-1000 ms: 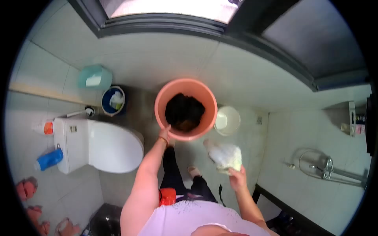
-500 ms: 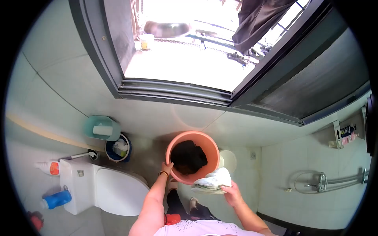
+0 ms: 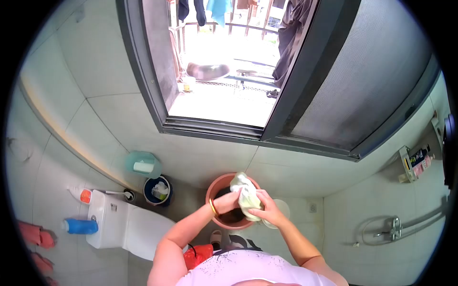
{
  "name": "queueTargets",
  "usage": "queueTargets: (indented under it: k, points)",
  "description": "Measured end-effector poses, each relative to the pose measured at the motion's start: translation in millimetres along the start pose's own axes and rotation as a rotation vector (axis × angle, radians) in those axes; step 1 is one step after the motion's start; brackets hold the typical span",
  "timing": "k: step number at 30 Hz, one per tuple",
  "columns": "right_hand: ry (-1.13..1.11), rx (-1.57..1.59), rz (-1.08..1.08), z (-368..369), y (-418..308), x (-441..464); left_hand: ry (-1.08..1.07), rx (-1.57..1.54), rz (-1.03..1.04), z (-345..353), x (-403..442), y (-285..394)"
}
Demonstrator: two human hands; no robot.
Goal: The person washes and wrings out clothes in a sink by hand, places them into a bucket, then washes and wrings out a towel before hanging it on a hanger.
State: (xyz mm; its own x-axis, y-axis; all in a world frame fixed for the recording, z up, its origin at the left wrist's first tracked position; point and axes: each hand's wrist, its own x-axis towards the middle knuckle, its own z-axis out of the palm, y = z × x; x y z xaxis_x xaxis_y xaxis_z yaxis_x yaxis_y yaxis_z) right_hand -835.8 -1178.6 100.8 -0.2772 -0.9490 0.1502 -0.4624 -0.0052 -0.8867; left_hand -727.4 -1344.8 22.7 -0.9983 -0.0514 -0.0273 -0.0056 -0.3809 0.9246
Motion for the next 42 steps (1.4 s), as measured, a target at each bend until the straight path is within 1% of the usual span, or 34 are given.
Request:
queueTargets:
  k: [1,2,5,6,7,8,9,10,11,12,14,15,17,18,19,20,21,22,23,24,25,26,27,28,29,31,32,34,36,37,38,39,41,42]
  points:
    - [-0.009,-0.007,-0.015,-8.9,-8.4,0.7,0.053,0.283,0.064,-4.3,-0.4,13.3]
    - [-0.041,-0.027,0.014,-20.3,-17.0,-0.7,0.138,0.071,-0.048,-5.0,5.2,16.8]
    - [-0.068,-0.071,0.064,-58.4,-13.3,-9.0,0.324,0.266,0.110,-9.8,-5.0,62.7]
    - [0.058,0.215,0.150,-67.5,-9.7,-11.3,0.339,0.307,0.297,8.1,-12.6,91.2]
    - [0.180,0.506,0.239,-72.9,-5.3,-13.2,0.327,0.476,0.289,17.2,-21.2,109.7]
    - [0.176,0.512,0.236,-75.3,8.9,-7.6,0.302,0.623,0.394,34.3,-26.2,122.6]
    - [0.275,0.710,0.253,-77.5,29.0,5.0,0.272,0.769,0.496,54.2,-24.6,130.4]
    - [0.376,0.905,0.269,-79.3,37.0,14.0,0.183,0.878,0.635,72.8,-20.4,133.2]
    - [0.375,0.906,0.279,-72.5,20.5,18.6,0.089,0.977,0.770,90.8,-12.7,130.4]
    - [0.356,0.882,0.295,-62.5,27.0,29.7,0.039,1.074,0.839,108.6,-2.8,122.2]
    - [0.257,0.680,0.319,-25.2,63.8,68.6,-0.285,1.366,0.574,154.1,14.8,126.2]
    - [0.169,0.489,0.316,-1.6,84.3,94.2,-0.554,1.511,0.205,178.3,19.8,129.4]
    - [-0.089,-0.022,0.232,35.1,104.3,137.7,-0.678,1.337,0.726,211.7,23.5,107.0]
    - [-0.282,-0.340,0.147,39.6,77.7,149.4,-0.549,1.273,0.828,211.7,28.3,98.7]
    - [-0.402,-0.502,0.073,43.4,49.6,151.5,-0.421,1.205,0.927,206.2,36.5,88.2]
    - [-0.523,-0.663,-0.001,45.3,37.1,154.6,-0.232,0.929,1.035,200.3,44.6,91.7]
    - [-0.561,-0.661,-0.087,43.6,40.9,157.6,-0.073,1.050,0.626,180.7,39.6,92.8]
    - [-0.598,-0.657,-0.174,42.2,47.7,161.2,0.079,1.068,0.772,164.2,40.6,96.6]
    - [-0.622,-0.595,-0.177,34.7,49.7,152.7,0.118,1.621,0.530,127.8,43.9,106.4]
    - [-0.612,-0.518,-0.150,25.9,42.3,145.4,0.277,1.672,0.727,88.7,55.1,88.2]
    - [-0.597,-0.438,-0.127,17.2,34.8,139.4,0.364,1.624,0.938,82.2,55.3,92.9]
    - [-0.586,-0.384,-0.097,14.4,27.5,133.6,0.434,1.508,0.744,33.1,48.2,82.2]
    - [-0.568,-0.327,-0.085,8.8,16.3,127.3,0.484,1.599,0.686,13.2,39.4,80.2]
    - [-0.544,-0.270,-0.078,4.9,3.7,120.5,0.465,1.671,0.662,11.8,36.1,81.3]
    - [-0.522,-0.216,-0.070,0.8,-13.2,115.8,0.604,1.318,0.732,2.8,14.7,94.0]
    - [-0.483,-0.119,-0.066,-7.7,-47.3,107.4,0.671,1.165,0.574,-6.1,4.9,94.7]
    - [-0.466,-0.078,-0.059,-12.8,-67.6,102.8,0.669,1.160,0.579,-9.3,0.5,96.7]
    - [-0.428,-0.027,-0.054,-20.1,-102.7,94.2,0.790,1.175,0.650,-7.3,-9.8,103.7]
    - [-0.377,-0.012,-0.044,-26.5,-133.8,86.7,0.797,1.140,0.724,2.3,-18.9,118.8]
    - [-0.345,-0.011,-0.035,-30.2,-144.5,82.5,0.807,1.105,0.773,7.2,-24.0,122.6]
    - [-0.312,-0.028,-0.034,-34.5,-154.2,80.3,0.768,0.889,0.750,3.2,-30.6,132.7]
    - [-0.275,-0.029,-0.028,-38.1,-163.6,78.5,0.764,0.891,0.753,5.4,-33.4,139.3]
    - [-0.266,-0.203,-0.160,-49.6,-136.5,80.9,0.729,0.918,0.799,16.3,-39.1,152.7]
    - [-0.224,-0.265,-0.202,-53.7,-119.1,78.2,0.605,0.827,0.640,21.3,-42.2,152.4]
